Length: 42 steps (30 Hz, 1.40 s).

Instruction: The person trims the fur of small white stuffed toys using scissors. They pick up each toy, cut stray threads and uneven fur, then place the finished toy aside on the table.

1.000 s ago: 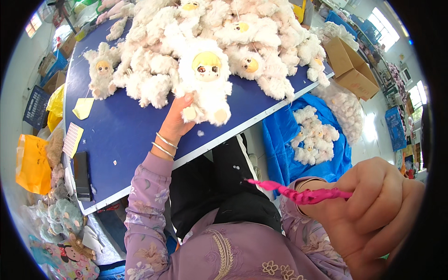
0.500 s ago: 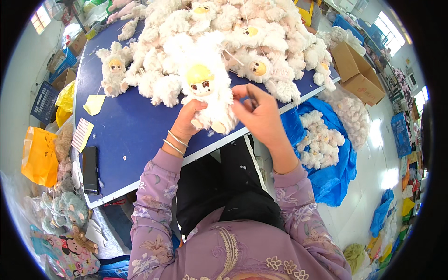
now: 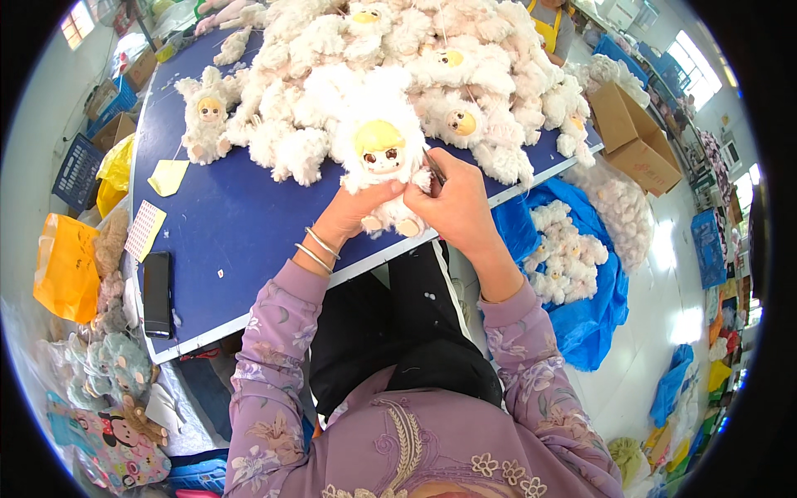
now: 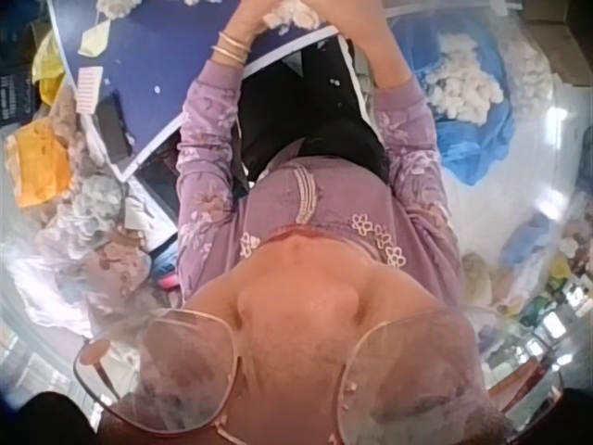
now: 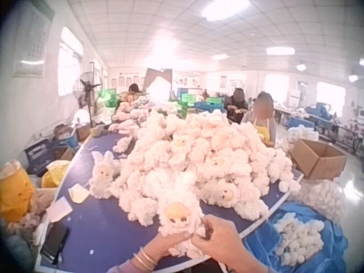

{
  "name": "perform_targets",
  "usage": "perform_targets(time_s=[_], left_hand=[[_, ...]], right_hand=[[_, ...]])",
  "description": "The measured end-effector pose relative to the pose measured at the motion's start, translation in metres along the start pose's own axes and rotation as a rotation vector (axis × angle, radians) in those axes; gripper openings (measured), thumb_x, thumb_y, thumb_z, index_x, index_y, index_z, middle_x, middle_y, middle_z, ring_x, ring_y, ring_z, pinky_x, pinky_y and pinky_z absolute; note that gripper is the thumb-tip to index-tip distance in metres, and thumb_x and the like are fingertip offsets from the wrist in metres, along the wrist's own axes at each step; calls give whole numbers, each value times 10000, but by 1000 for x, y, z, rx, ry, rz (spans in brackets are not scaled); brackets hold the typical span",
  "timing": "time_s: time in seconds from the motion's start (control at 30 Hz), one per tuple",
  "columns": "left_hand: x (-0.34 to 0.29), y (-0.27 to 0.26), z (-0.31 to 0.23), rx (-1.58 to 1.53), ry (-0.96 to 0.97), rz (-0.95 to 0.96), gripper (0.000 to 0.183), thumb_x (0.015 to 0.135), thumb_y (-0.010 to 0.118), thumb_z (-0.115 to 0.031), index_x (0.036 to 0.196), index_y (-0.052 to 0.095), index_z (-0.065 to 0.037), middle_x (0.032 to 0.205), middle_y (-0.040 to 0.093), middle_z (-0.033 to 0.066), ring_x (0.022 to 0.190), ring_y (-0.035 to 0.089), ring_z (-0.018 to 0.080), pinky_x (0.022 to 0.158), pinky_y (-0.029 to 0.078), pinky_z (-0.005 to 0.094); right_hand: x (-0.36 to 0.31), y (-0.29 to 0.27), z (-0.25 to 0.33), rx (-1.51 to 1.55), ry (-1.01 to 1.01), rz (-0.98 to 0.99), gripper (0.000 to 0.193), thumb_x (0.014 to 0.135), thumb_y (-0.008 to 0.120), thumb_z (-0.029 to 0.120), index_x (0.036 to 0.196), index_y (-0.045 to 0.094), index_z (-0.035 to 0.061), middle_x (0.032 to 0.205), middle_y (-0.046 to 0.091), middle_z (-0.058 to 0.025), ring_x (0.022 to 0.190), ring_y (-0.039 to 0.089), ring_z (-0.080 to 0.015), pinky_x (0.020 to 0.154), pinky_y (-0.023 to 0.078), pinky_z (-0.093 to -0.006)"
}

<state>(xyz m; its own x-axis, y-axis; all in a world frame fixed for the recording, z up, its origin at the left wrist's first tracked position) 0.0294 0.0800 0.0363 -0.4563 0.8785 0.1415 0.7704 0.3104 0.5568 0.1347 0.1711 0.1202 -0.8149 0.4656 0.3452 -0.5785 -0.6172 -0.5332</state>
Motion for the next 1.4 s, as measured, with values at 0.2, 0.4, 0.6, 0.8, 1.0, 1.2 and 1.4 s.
perform_targets(time_s=[0.2,0.4,0.6,0.8,1.0,1.2,1.4], left_hand=[[3,-7,-2,144,124,-16,446,830,711,-105,1234,549,-8,1133,634,72,1006,607,158,861,500,295],[2,-5,-2,63,47,53,430,856,690,-142,1233,545,6,1108,643,89,964,630,167,821,522,298],[-1,-11,6,-150,-70,9,369,882,650,-165,1197,571,9,1067,655,90,930,650,170,781,538,295],[-2,-13,7,-144,-78,44,335,883,647,-153,1177,590,-2,1065,655,83,936,645,155,781,534,287],[-8,-10,4,3,-92,82,399,857,679,-130,1218,565,-5,1101,646,70,958,623,141,822,516,282],[-11,8,-6,147,-22,185,455,828,716,-132,1235,555,-7,1132,638,55,1005,593,135,879,488,284],[-2,5,4,218,-44,115,432,821,728,-120,1213,582,-11,1113,647,52,996,594,118,876,488,279]], right_hand=[[2,7,-24,299,27,-38,176,759,651,98,809,525,-14,641,537,-62,570,489,-86,522,396,-265],[-5,4,-20,776,308,93,111,823,638,44,843,529,33,628,538,-20,504,450,-56,455,352,-207],[-4,0,-15,522,70,242,246,835,696,65,1055,594,23,702,539,17,639,460,-32,572,370,-189],[4,-5,-5,260,-7,381,219,849,679,37,1061,625,18,798,585,25,693,487,-28,609,393,-191],[-5,-6,-14,499,144,395,156,878,658,103,970,647,-23,715,597,-25,589,499,-54,524,386,-205],[-26,-3,-35,898,319,441,219,918,622,164,976,644,-46,613,545,-23,459,385,-48,434,307,-209],[-44,-6,-60,711,284,39,127,883,604,69,961,623,-29,688,586,-24,550,449,-16,491,360,-182]])
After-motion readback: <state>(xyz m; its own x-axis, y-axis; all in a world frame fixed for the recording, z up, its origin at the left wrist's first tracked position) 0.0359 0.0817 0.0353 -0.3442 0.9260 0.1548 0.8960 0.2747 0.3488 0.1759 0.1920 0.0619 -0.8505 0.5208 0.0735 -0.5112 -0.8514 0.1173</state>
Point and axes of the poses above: each hand's wrist, its own x-axis towards the middle knuckle, its own y-axis out of the palm, z = x × y, the point moved 5 cm from there along x, towards the middle knuckle
